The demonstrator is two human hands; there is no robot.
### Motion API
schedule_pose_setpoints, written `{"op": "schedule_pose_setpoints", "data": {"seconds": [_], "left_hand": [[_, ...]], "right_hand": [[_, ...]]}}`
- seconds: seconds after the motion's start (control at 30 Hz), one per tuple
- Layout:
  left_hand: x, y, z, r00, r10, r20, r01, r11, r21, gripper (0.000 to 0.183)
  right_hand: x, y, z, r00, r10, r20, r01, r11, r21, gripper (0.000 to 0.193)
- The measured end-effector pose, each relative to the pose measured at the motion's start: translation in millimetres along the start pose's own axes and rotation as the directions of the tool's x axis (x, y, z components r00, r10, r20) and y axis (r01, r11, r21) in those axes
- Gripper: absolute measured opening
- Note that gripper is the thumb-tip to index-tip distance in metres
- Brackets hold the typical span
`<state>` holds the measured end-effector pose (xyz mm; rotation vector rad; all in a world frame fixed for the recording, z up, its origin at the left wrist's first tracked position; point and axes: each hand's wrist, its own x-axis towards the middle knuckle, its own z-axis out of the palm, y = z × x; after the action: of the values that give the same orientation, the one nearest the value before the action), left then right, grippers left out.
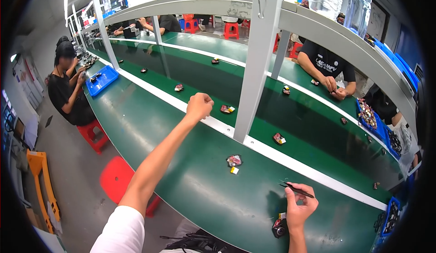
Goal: The recorder is assembling small electronic circuit boards and attaching tiny components using tweezers on a factory production line.
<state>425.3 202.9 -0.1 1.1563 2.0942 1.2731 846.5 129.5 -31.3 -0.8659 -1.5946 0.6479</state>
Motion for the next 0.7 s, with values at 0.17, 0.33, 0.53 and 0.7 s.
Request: {"op": "schedule_pose_setpoints", "data": {"seconds": [0.17,0.33,0.53,0.7], "left_hand": [[-68.4,11.2,17.6,0.982,0.151,0.111,-0.173,0.958,0.231,0.013],[-110.4,42.3,22.8,0.827,0.006,0.562,-0.067,0.994,0.088,0.021],[-109.2,39.5,38.6,0.702,0.294,0.648,-0.472,0.874,0.114,0.029],[-112.0,45.2,43.0,0.595,0.325,0.735,-0.531,0.845,0.056,0.027]], "right_hand": [[1.5,0.2,0.7,1.0,-0.015,-0.006,0.015,1.0,-0.002,0.019],[3.5,-1.7,-3.3,0.998,-0.064,-0.002,0.064,0.998,-0.022,0.019],[5.1,-2.7,-5.4,0.995,-0.098,0.008,0.098,0.994,-0.057,0.019],[4.0,-2.9,-6.2,0.996,-0.092,0.013,0.092,0.995,-0.046,0.019]]}}
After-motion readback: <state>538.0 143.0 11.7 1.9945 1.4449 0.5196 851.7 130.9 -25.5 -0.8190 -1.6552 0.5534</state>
